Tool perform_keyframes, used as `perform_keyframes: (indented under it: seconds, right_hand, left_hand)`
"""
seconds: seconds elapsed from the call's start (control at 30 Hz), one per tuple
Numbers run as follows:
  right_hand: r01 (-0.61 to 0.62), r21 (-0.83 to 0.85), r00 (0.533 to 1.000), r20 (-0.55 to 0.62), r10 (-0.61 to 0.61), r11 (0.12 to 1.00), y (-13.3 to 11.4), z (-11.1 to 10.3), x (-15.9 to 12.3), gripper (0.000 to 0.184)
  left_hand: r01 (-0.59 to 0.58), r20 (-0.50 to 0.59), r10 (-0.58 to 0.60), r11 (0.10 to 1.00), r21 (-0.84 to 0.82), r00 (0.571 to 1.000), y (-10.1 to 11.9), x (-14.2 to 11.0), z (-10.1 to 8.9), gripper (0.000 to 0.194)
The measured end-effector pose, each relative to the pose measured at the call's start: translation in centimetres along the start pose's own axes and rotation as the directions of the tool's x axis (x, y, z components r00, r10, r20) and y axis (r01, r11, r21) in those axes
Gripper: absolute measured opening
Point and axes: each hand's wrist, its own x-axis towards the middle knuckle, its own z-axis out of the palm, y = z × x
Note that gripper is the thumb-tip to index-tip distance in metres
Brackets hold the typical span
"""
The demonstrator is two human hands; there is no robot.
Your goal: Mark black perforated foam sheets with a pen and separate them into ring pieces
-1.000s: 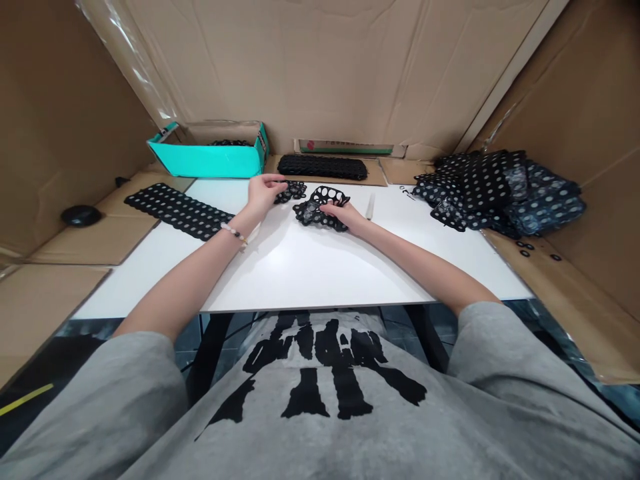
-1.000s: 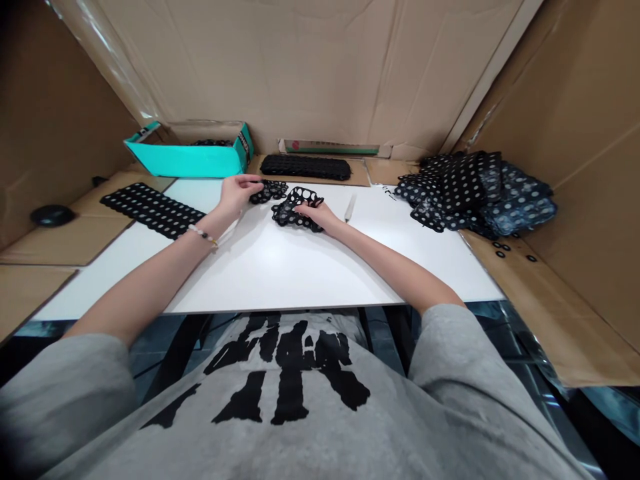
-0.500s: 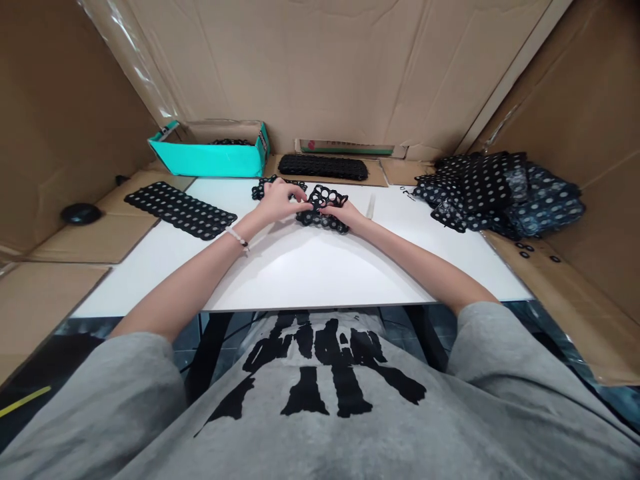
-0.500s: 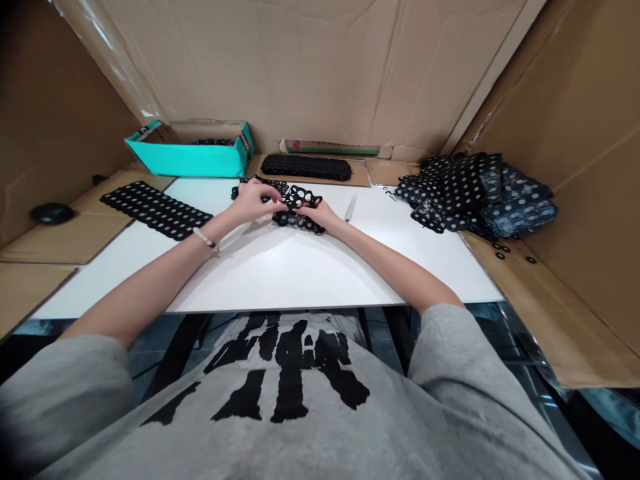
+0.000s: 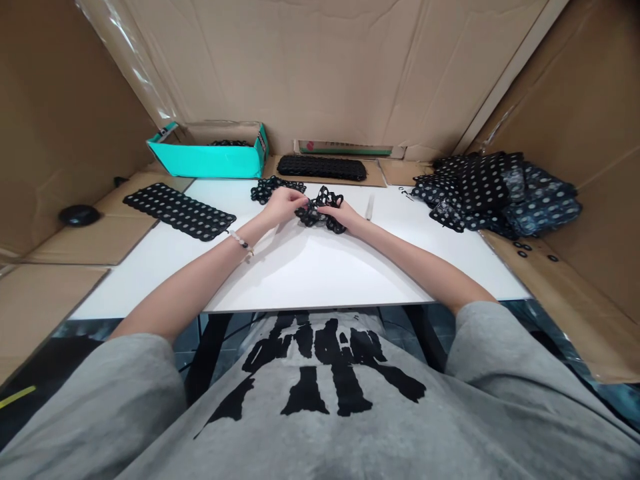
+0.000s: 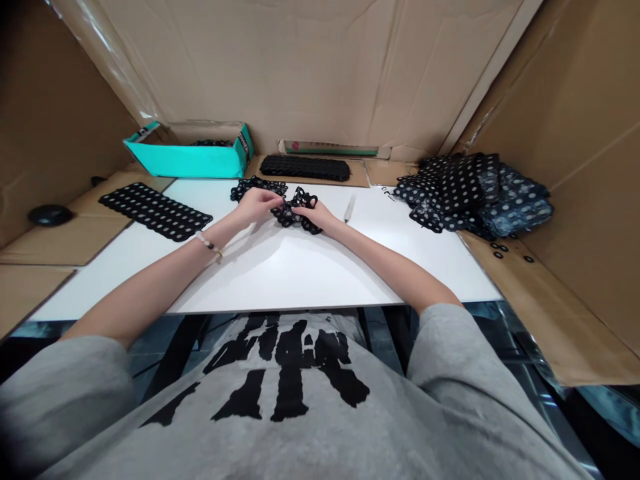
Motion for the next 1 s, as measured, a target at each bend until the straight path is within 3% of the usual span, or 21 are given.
perform_keyframes:
  seconds: [0.13,0.27,0.4,0.5,0.63,0.73,0.87,1.0]
  right_hand:
    - [-0.048,-0.005,0.996,-0.078,0.048,0.999,0.4,-0.2,0.2,0.019]
    - [0.028,0.001,0.998,-0.058,-0.028,1.000,0.8,-0.5,0.4,0.026]
    - [0.035,0.064,0.999,-0.023,-0.033,0.997,0.9,-0.5,0.6,0.033]
    - [0.006,0.122,1.000,-0.006,-0.005,0.992,0.7,-0.3,0.5,0.033]
    - [-0.019,0.123,1.000,0.010,0.018,0.992,0.4,-0.1,0.4,0.026]
    - [0.050,0.104,0.999,0.013,-0.051,0.993,0.3,-0.2,0.4,0.031]
    - [0.096,0.049,0.995,0.024,-0.097,0.994,0.5,-0.4,0.4,0.035]
    - [0.067,-0.012,0.998,0.018,-0.066,0.998,0.7,-0.4,0.7,0.031]
  left_hand:
    - [0.072,-0.298,-0.059,0.997,0.033,0.953,-2.8,1.5,-3.1,0.025]
    - [0.022,-0.381,0.051,0.982,0.187,0.923,-5.3,2.2,-5.4,0.023]
    - [0.026,-0.334,0.065,0.965,0.262,0.940,-5.8,1.9,-5.3,0.024]
    - [-0.074,-0.266,0.160,0.949,0.306,0.951,-4.5,1.6,-4.9,0.031]
    - [-0.234,-0.034,0.252,0.934,0.271,0.967,-1.6,0.8,-3.2,0.027]
    - [-0.269,0.167,0.239,0.944,0.190,0.957,0.5,-0.3,-1.3,0.026]
    - [-0.190,0.149,0.171,0.974,0.123,0.974,1.9,-1.4,0.6,0.026]
    - [-0.077,0.092,0.073,0.996,0.035,0.993,1.0,-0.7,0.8,0.019]
